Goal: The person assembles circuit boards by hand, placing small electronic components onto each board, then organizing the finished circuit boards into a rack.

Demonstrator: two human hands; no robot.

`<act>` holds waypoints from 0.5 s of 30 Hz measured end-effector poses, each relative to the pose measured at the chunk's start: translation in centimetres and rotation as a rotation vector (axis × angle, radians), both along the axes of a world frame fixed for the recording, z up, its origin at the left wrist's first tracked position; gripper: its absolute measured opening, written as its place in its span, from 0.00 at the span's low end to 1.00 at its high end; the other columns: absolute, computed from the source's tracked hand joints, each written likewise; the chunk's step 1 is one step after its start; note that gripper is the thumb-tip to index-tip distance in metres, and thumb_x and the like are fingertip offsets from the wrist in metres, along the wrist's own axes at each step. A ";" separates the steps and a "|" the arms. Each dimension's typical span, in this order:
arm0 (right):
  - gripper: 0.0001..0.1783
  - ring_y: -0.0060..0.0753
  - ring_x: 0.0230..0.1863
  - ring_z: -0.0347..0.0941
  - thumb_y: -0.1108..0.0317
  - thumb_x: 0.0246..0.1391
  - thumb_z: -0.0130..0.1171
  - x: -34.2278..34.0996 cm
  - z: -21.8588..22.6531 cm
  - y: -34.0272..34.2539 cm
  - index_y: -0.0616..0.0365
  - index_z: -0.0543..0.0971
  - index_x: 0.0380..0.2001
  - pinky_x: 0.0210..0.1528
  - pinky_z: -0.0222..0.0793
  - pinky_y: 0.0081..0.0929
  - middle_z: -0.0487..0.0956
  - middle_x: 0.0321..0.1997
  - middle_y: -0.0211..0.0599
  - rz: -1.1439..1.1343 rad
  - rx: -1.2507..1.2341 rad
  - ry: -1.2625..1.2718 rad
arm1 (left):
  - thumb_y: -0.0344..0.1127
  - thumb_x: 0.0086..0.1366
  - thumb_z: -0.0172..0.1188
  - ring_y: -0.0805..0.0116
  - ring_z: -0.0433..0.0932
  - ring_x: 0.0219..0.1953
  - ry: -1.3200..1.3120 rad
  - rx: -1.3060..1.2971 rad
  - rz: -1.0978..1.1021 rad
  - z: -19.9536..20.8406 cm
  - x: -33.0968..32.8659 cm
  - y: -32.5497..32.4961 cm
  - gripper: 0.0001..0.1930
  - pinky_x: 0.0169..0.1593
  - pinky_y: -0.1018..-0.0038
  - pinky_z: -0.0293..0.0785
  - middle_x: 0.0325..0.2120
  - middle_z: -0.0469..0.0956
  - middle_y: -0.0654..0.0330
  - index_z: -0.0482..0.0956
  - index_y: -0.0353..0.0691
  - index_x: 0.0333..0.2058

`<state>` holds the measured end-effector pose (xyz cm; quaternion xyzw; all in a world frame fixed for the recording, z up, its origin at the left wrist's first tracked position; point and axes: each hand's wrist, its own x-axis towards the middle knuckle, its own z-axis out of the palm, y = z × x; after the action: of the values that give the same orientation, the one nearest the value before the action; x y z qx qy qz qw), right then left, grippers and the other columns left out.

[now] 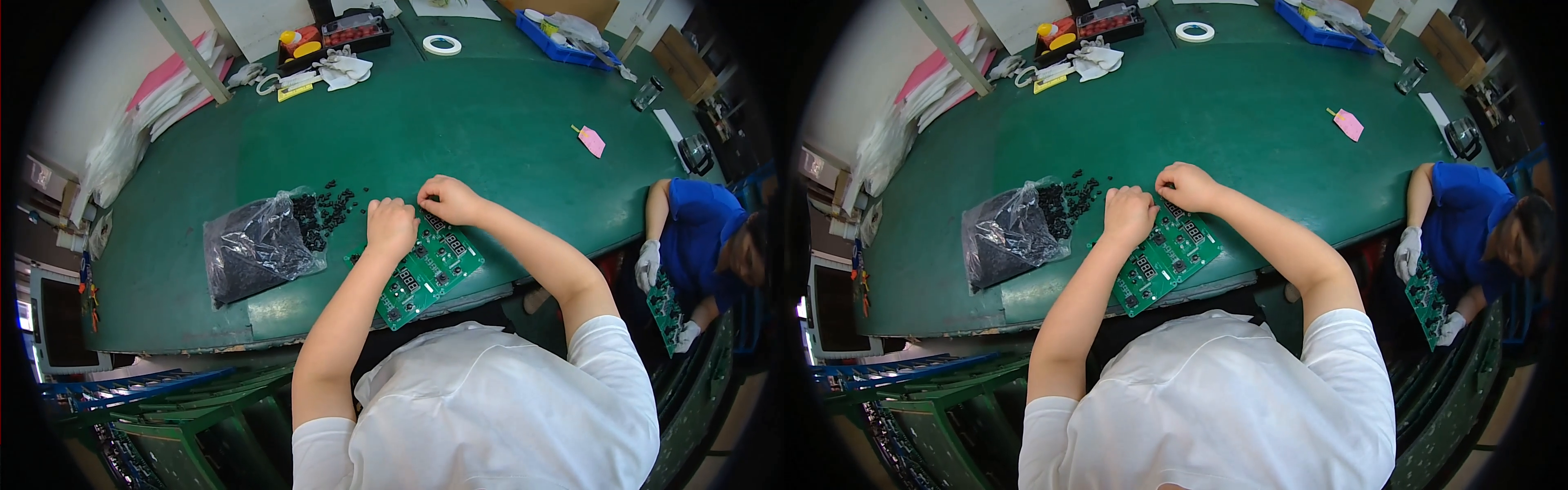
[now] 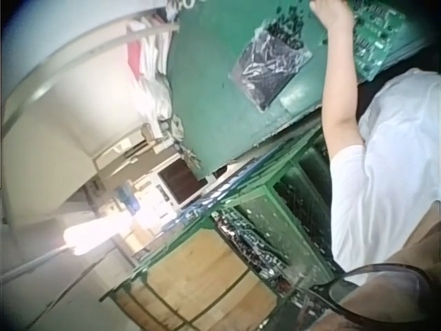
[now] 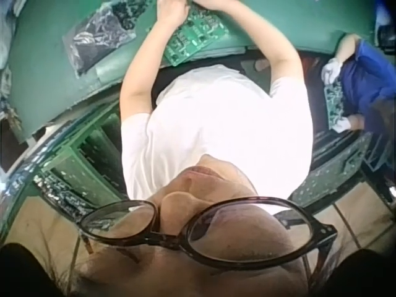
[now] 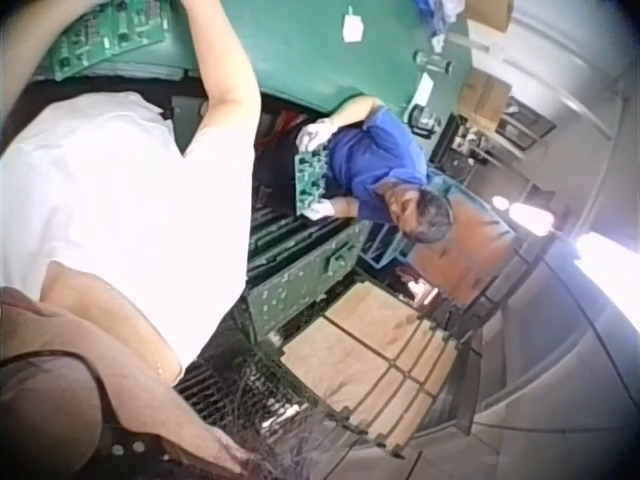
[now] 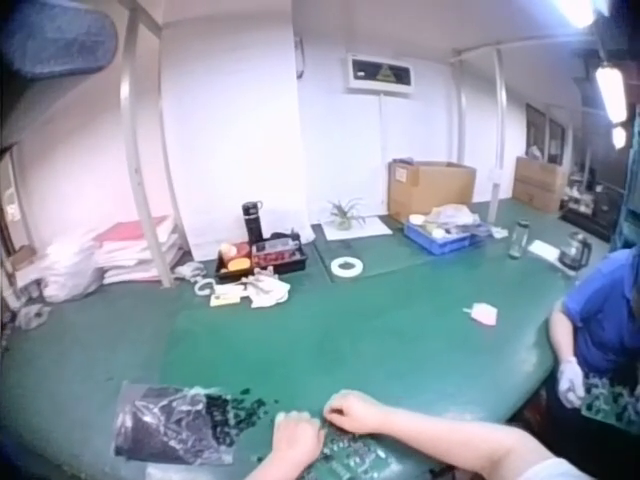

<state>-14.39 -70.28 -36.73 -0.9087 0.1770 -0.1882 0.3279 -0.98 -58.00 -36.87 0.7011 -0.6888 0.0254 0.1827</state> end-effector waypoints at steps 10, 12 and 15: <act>0.04 0.41 0.44 0.69 0.66 0.44 0.60 -0.2 -2.4 1.9 0.53 0.81 0.24 0.50 0.62 0.39 0.76 0.33 0.34 -0.121 -0.048 -0.007 | 0.37 0.50 0.63 0.62 0.72 0.35 -0.164 -0.001 -0.083 -0.1 -0.1 0.5 0.06 0.42 0.63 0.62 0.24 0.73 0.60 0.80 0.42 0.20; 0.04 0.41 0.44 0.69 0.66 0.44 0.60 0.0 -2.3 2.2 0.53 0.81 0.23 0.51 0.61 0.39 0.76 0.33 0.34 -0.122 -0.074 -0.012 | 0.37 0.51 0.61 0.62 0.72 0.36 -0.204 -0.007 -0.100 -0.2 0.3 0.7 0.06 0.47 0.63 0.62 0.24 0.74 0.60 0.81 0.43 0.21; 0.04 0.41 0.44 0.69 0.66 0.44 0.60 0.1 -2.4 2.3 0.54 0.81 0.23 0.52 0.59 0.40 0.76 0.33 0.34 -0.128 -0.107 -0.028 | 0.35 0.52 0.59 0.59 0.73 0.37 -0.009 -0.057 -0.145 0.0 1.2 0.9 0.06 0.48 0.62 0.65 0.26 0.76 0.59 0.82 0.43 0.23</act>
<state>-14.25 -68.02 -39.11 -0.9090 0.2198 -0.2309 0.2686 0.22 -57.06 -36.90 0.6437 -0.7376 0.0350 0.2009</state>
